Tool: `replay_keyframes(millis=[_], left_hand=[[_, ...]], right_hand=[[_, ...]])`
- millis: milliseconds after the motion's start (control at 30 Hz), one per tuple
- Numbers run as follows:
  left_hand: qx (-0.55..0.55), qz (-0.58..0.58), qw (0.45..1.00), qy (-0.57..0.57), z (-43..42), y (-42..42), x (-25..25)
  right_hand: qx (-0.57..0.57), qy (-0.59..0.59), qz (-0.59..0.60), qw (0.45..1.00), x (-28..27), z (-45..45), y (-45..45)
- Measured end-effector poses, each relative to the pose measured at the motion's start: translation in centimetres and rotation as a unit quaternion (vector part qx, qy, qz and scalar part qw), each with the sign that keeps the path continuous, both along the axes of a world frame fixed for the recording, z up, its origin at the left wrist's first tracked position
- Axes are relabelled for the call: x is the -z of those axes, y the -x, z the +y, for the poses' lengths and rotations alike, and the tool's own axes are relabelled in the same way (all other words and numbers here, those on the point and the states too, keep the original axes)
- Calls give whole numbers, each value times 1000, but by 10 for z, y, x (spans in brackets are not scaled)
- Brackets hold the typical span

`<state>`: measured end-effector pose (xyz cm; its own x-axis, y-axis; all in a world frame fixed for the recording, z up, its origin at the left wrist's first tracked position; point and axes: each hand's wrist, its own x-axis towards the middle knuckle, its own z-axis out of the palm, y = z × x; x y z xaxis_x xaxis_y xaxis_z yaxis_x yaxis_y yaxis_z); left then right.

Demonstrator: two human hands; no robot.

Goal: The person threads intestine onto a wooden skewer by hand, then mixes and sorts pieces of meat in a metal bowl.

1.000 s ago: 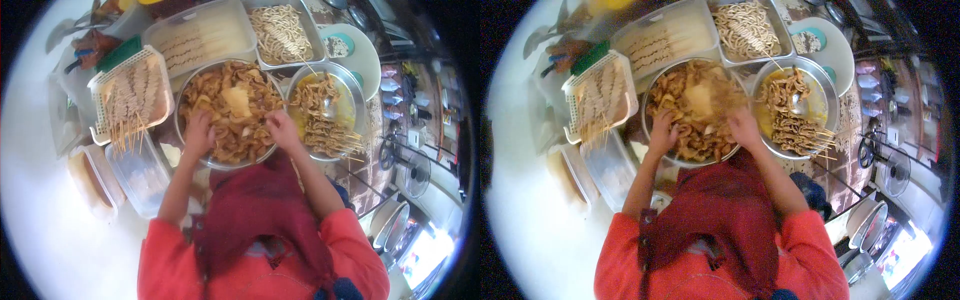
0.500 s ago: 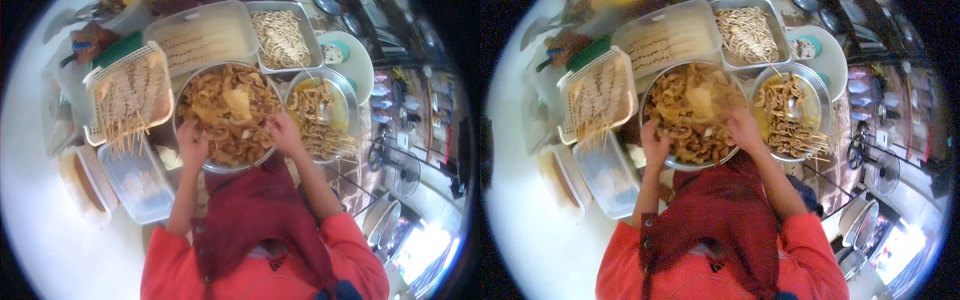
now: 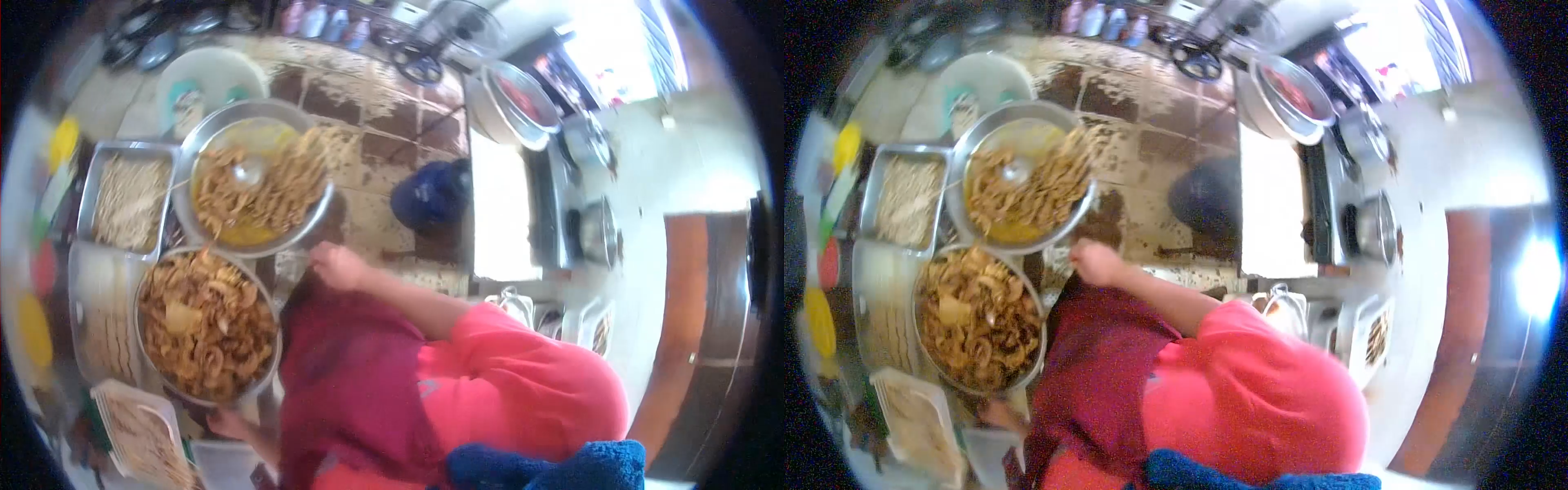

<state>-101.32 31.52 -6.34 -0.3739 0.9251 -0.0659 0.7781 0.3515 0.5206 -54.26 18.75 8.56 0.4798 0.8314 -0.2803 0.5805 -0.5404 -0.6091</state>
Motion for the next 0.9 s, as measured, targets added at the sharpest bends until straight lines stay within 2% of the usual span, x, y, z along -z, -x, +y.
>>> replay_keyframes(millis=[33,100,167,200,233,267,300,367,400,467,533,567,667,767,800,833,867,900], left_hand=[[43,-109,992,55,6,2,0],[309,-48,950,-5,9,5,-9],[506,179,839,-84,2,21,-29],[404,42,914,16,3,18,-26],[263,-93,957,78,3,16,-21],[-28,-395,902,171,12,7,-23],[-60,-409,891,188,15,-20,-52],[2,-399,901,172,18,-9,-64],[98,-368,913,144,24,20,-27],[113,-417,895,109,35,24,-14],[-59,-554,826,87,40,-15,-42],[-47,-582,808,82,50,-9,-37],[-64,-655,750,65,81,12,3],[-83,-483,870,52,84,-34,-34],[-33,-357,933,15,82,-25,-18],[23,-222,974,-24,81,-20,-4],[82,-83,991,-63,81,-13,6],[90,-57,993,-56,81,-19,-8]], right_hand=[[21,-13,-5,1000,12,-9,1],[45,-5,11,999,27,-19,-1],[15,22,72,997,33,-16,3],[8,-9,90,996,33,-14,9],[-10,-18,94,995,37,-11,14],[-24,-18,119,992,39,-4,24],[-34,-15,136,990,34,1,27],[-55,-14,148,987,29,22,40],[-62,-13,141,988,26,31,46],[-46,-19,136,989,35,53,49],[-8,-30,165,986,64,81,63],[6,43,181,983,57,96,63],[79,39,112,990,104,115,73],[59,30,75,995,90,120,73],[44,11,86,995,92,119,72],[31,-12,97,995,92,119,71],[21,-37,108,993,91,120,71],[25,23,137,990,62,122,71]])
